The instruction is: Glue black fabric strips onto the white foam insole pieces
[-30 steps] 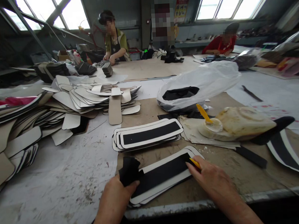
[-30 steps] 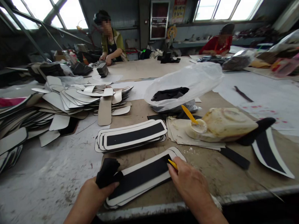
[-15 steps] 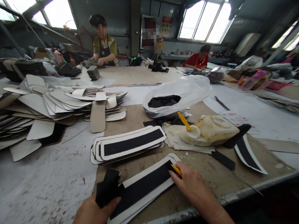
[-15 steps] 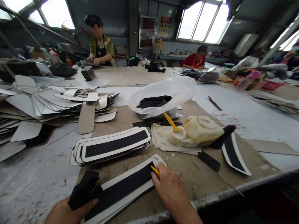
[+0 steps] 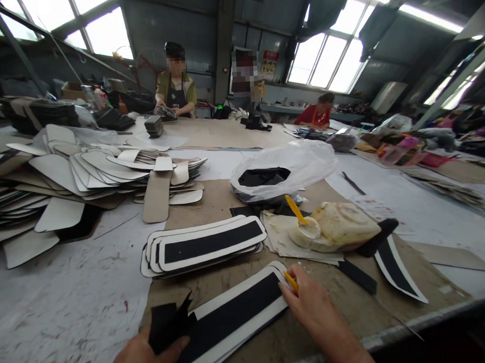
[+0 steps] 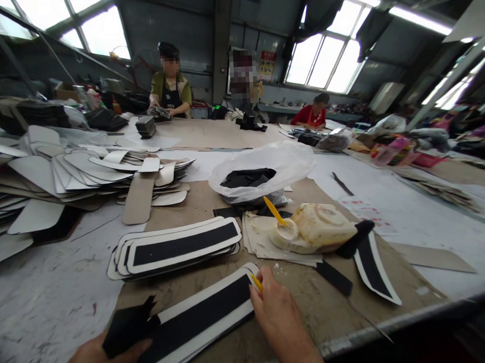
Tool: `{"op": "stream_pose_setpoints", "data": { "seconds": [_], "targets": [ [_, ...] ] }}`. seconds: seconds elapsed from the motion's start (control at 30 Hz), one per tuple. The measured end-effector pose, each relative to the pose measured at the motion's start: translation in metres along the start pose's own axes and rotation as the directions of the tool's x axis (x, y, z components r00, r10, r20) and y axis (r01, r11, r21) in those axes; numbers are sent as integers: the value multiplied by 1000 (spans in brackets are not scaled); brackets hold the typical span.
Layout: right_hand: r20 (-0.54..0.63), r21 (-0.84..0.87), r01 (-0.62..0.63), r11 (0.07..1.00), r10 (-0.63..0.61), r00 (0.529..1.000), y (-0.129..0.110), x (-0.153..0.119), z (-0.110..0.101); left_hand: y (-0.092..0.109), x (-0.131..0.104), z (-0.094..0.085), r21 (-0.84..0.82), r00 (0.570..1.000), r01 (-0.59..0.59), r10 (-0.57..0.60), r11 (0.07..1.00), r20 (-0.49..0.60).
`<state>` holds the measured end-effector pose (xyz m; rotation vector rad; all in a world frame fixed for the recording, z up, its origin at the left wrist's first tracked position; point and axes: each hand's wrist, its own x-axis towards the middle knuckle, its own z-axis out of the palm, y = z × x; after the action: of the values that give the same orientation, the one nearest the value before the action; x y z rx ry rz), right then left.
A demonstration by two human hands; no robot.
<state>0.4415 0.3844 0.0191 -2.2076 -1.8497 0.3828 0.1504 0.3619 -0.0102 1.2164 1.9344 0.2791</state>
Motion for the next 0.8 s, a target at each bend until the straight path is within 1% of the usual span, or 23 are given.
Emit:
{"op": "stream_pose_setpoints", "data": {
  "seconds": [0.07,0.17,0.27,0.37,0.47,0.63,0.73,0.8],
  "targets": [
    [-32,-36,4,999,-5,999,0,-1,-4,2,-2,1,-4,1000,-11,11,1000,-3],
    [-38,-83,27,996,-30,999,-1,-3,-7,7,-7,-1,-24,1000,-27,26,999,-9],
    [-45,-102,63,993,-67,997,0,-4,-7,14,-11,-4,7,998,-45,45,999,-36],
    [-25,-105,42,994,-45,999,1,-1,-9,17,-13,-6,30,996,-65,67,997,-67],
    [12,-106,-2,994,3,1000,1,2,-13,16,-14,-7,7,992,-96,96,995,-80],
    [62,-22,-38,999,39,997,-1,4,-23,10,-17,-7,-69,986,-139,132,988,-98],
    [52,112,-50,992,45,998,-4,3,-27,8,-16,-6,-120,984,-156,143,981,-111],
    [65,204,-40,978,27,998,-4,2,-31,8,-15,-6,-178,982,-170,152,969,-111]
  ]
}}
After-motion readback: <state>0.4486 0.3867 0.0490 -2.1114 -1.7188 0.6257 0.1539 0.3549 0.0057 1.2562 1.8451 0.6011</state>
